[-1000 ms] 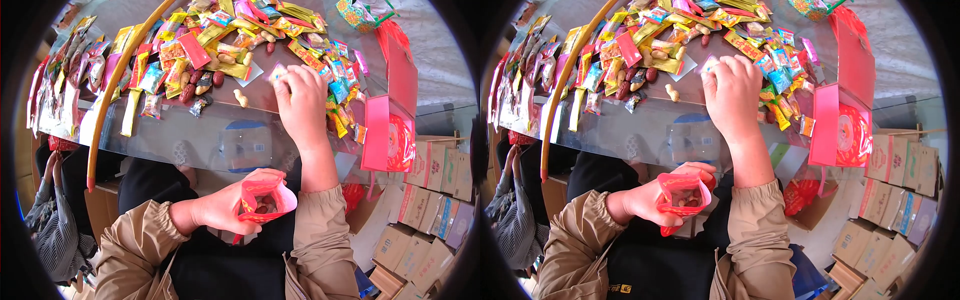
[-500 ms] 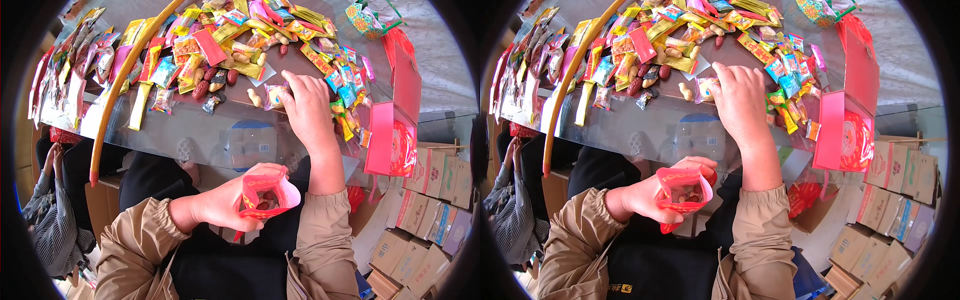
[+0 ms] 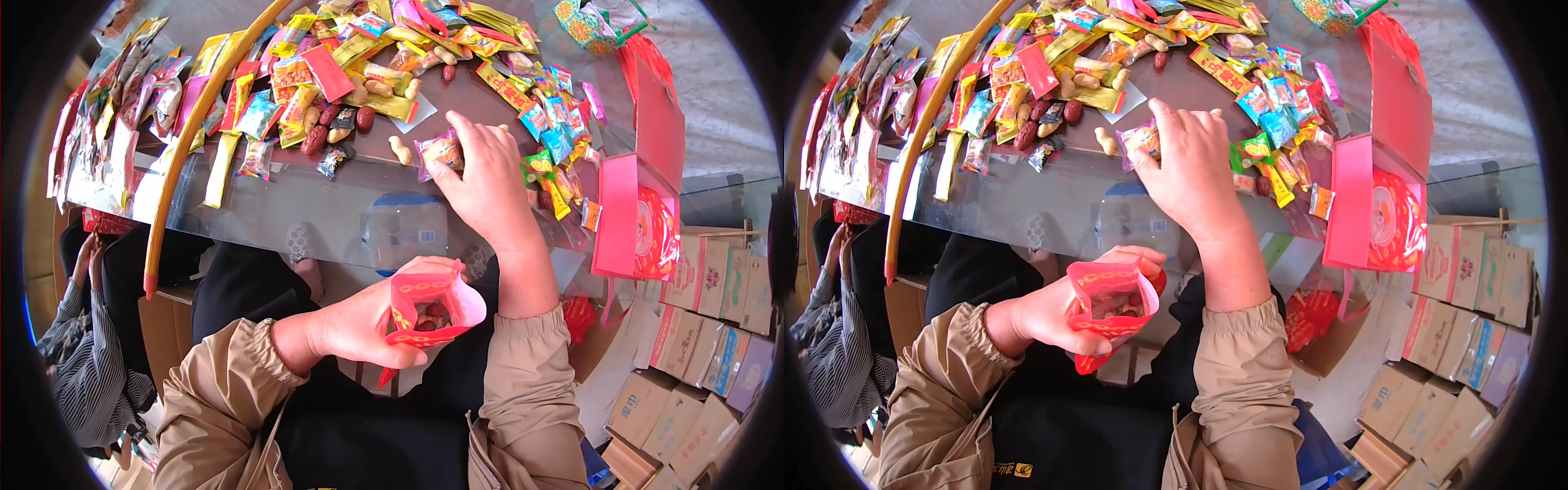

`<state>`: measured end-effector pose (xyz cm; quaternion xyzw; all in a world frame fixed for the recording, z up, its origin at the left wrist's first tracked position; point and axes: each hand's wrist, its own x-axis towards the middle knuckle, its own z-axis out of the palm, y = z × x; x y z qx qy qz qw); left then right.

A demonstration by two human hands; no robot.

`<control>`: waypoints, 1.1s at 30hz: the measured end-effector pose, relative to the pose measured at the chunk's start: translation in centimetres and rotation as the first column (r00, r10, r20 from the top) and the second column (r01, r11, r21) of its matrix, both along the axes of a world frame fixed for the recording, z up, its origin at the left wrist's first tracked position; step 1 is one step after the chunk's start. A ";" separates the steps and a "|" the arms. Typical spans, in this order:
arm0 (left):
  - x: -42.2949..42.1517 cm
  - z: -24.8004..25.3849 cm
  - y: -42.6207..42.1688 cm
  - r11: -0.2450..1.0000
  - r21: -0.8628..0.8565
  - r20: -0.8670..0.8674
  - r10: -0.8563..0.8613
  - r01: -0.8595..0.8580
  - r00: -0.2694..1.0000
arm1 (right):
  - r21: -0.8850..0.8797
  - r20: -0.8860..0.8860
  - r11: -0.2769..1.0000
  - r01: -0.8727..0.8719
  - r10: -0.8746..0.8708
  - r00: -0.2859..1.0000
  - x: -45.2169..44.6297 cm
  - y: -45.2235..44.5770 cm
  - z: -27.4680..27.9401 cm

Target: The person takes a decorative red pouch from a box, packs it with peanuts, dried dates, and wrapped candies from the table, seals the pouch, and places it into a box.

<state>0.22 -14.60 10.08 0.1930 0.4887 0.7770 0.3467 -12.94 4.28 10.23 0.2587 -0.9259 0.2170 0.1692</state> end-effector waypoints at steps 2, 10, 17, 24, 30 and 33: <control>0.3 0.6 0.2 1.000 0.009 0.115 -0.010 0.009 0.993 | -0.091 0.018 0.995 -0.044 0.046 0.999 0.2 -0.2 -0.1; -0.1 0.6 0.5 0.999 -0.033 0.084 0.000 0.003 0.996 | -0.923 0.322 0.366 0.119 0.565 0.760 1.2 1.2 2.7; -0.3 2.7 0.5 0.991 -0.038 0.273 -0.115 0.130 0.955 | -0.929 0.261 0.364 -0.066 0.770 0.582 4.7 2.8 4.8; 0.4 1.9 1.1 0.992 -0.053 0.282 -0.095 0.114 0.955 | -0.739 0.333 0.611 -0.285 0.698 0.634 6.9 4.2 6.2; 0.0 2.8 1.6 0.983 -0.052 0.301 -0.153 0.176 0.941 | -0.665 0.253 0.668 -0.334 0.622 0.741 7.6 5.4 6.3; 0.1 2.6 1.6 0.980 -0.062 0.305 -0.160 0.188 0.939 | -0.616 0.244 0.684 -0.392 0.638 0.730 7.7 5.9 7.1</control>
